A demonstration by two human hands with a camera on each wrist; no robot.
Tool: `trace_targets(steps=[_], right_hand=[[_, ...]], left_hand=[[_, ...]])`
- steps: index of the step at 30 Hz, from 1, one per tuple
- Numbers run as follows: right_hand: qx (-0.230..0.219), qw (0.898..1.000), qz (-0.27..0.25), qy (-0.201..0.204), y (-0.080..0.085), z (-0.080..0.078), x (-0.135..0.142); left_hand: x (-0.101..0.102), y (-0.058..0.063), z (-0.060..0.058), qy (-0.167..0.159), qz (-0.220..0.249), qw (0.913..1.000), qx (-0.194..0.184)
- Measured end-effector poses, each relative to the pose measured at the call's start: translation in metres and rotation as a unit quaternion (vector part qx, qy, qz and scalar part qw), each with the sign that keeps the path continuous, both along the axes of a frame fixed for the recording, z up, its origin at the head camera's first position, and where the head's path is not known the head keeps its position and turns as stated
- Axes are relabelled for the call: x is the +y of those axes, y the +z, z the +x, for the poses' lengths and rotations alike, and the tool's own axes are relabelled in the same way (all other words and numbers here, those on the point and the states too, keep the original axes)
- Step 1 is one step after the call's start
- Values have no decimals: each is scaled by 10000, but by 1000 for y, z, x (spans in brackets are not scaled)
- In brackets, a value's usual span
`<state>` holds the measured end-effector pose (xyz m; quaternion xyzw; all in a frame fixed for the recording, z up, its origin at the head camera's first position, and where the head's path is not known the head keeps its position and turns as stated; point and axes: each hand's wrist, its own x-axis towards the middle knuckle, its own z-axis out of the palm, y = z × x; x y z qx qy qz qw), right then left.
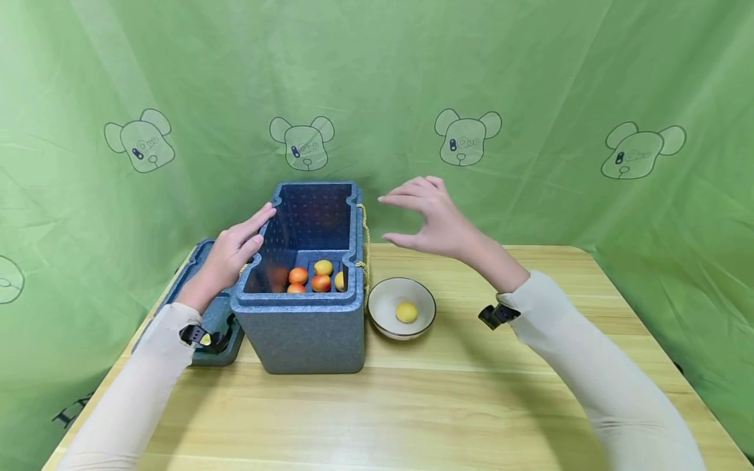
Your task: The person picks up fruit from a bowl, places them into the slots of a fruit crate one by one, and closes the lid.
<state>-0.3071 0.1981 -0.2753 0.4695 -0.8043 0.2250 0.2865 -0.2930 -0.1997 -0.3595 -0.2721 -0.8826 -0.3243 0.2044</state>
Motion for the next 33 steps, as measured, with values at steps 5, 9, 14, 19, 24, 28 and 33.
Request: trace_targets(steps=[5, 9, 14, 19, 24, 28, 33], right_hand=[[-164, 9998, 115, -76, -14, 2, 13], [-279, 9993, 255, -44, -30, 2, 21], [-346, 9982, 483, -55, -51, 3, 29], [-502, 9957, 771, -87, -70, 6, 34], [-736, 9911, 1100, -108, -87, 9, 36], [-1025, 9865, 1270, -106, -98, 12, 37], [-1245, 9809, 1494, -107, -111, 13, 38]], left_hand=[[0, 1, 1, 22, -13, 10000, -41], [0, 1, 2, 44, -15, 9999, -94], [1, 1, 2, 58, -40, 9999, -137], [1, 1, 3, 48, -36, 9999, -126], [0, 1, 3, 46, -35, 9999, -136], [1, 1, 3, 40, -25, 9999, -146], [1, 1, 2, 50, -45, 9999, -142]])
